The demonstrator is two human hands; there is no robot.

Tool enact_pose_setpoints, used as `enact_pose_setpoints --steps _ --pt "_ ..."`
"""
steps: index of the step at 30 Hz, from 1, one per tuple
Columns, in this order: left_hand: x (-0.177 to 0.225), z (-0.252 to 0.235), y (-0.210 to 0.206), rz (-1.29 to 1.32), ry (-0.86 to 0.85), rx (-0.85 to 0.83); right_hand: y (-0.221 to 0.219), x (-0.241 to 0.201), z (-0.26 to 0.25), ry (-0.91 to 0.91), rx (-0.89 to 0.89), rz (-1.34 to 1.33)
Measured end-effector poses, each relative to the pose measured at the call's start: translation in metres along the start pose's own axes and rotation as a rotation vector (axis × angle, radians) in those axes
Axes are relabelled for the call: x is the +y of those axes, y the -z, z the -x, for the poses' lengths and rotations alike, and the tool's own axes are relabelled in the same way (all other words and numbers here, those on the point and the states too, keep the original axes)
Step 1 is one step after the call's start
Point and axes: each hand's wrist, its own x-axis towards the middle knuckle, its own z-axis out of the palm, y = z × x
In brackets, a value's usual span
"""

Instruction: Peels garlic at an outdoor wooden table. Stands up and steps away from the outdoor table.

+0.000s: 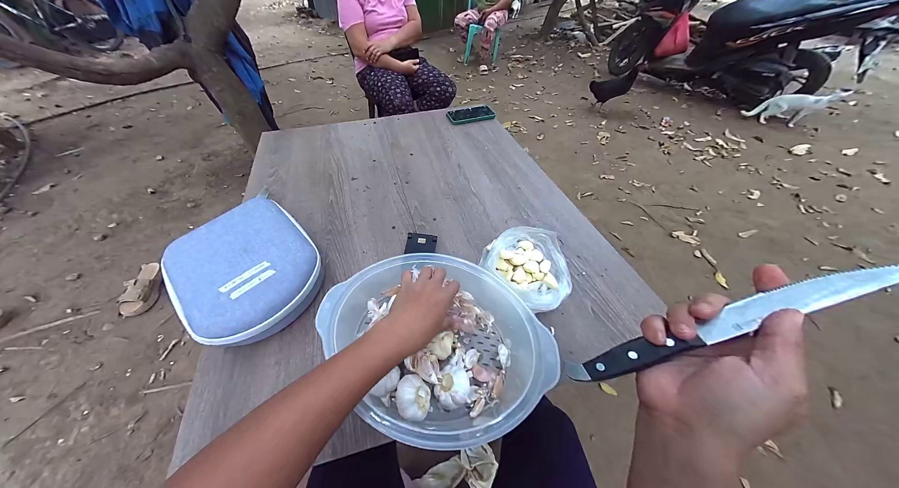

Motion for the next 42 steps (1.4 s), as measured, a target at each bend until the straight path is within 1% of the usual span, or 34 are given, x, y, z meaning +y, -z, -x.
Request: enact_pose_setpoints --steps 2,3,4,5,6,7,8,9,11,14,16,20,23,25,27,30,32,33,35,37,40,42 --pt "0.016 0.01 0.008 -0.04 0.027 0.059 0.001 -0.003 0.001 0.002 -0.005 0.012" --pt "0.025 0.016 0.011 -0.041 0.01 0.111 0.001 -0.004 0.001 0.004 -0.013 0.016" --pt "0.033 0.021 0.013 -0.028 -0.034 0.165 0.0 -0.006 0.002 0.004 -0.019 0.019" --pt "0.042 0.026 0.013 -0.01 -0.091 0.168 -0.001 -0.007 0.003 0.005 -0.025 0.02" --pt "0.051 0.03 0.013 0.022 -0.133 0.075 -0.003 -0.008 0.003 0.005 -0.032 0.02" --pt "0.058 0.031 0.012 0.048 -0.164 -0.081 -0.004 -0.008 0.004 0.006 -0.038 0.016" --pt "0.065 0.03 0.01 0.058 -0.173 -0.229 -0.006 -0.009 0.005 0.008 -0.045 0.017" --pt "0.07 0.028 0.006 0.042 -0.157 -0.343 -0.007 -0.009 0.006 0.009 -0.053 0.018" --pt "0.078 0.024 -0.005 0.001 -0.107 -0.465 -0.009 -0.01 0.008 0.012 -0.058 0.016" --pt "0.087 0.017 -0.012 -0.034 -0.086 -0.509 -0.008 -0.012 0.009 0.03 -0.061 0.016" --pt "0.088 0.015 -0.013 -0.036 -0.111 -0.52 -0.007 -0.014 0.008 0.041 -0.058 0.017" --pt "0.08 0.016 -0.011 -0.007 -0.16 -0.493 -0.009 -0.015 0.007 0.036 -0.067 0.006" --pt "0.081 0.023 -0.016 0.014 -0.164 -0.473 -0.011 -0.016 0.012 0.004 -0.065 -0.009" --pt "0.081 0.025 -0.014 0.135 -0.128 -0.38 -0.015 -0.016 0.015 -0.029 -0.092 -0.029" --pt "0.071 0.023 -0.001 0.408 -0.051 -0.187 -0.022 -0.013 0.016 -0.083 -0.189 -0.007" --pt "0.046 0.025 0.013 1.066 0.118 0.232 -0.033 0.004 0.016 -0.218 -0.412 0.071" --pt "0.028 0.027 0.017 1.454 0.251 0.456 -0.045 0.024 0.024 -0.267 -0.573 0.137" --pt "0.02 0.029 0.018 1.604 0.313 0.537 -0.052 0.035 0.03 -0.291 -0.659 0.155" --pt "0.008 0.034 0.013 1.786 0.402 0.612 -0.063 0.061 0.043 -0.335 -0.8 0.176" --pt "0.0 0.038 0.004 1.873 0.435 0.641 -0.069 0.082 0.056 -0.371 -0.881 0.202" --pt "-0.008 0.04 -0.002 1.967 0.446 0.659 -0.068 0.103 0.067 -0.409 -0.929 0.275" --pt "-0.01 0.04 -0.002 2.008 0.433 0.629 -0.062 0.108 0.068 -0.431 -0.953 0.326"
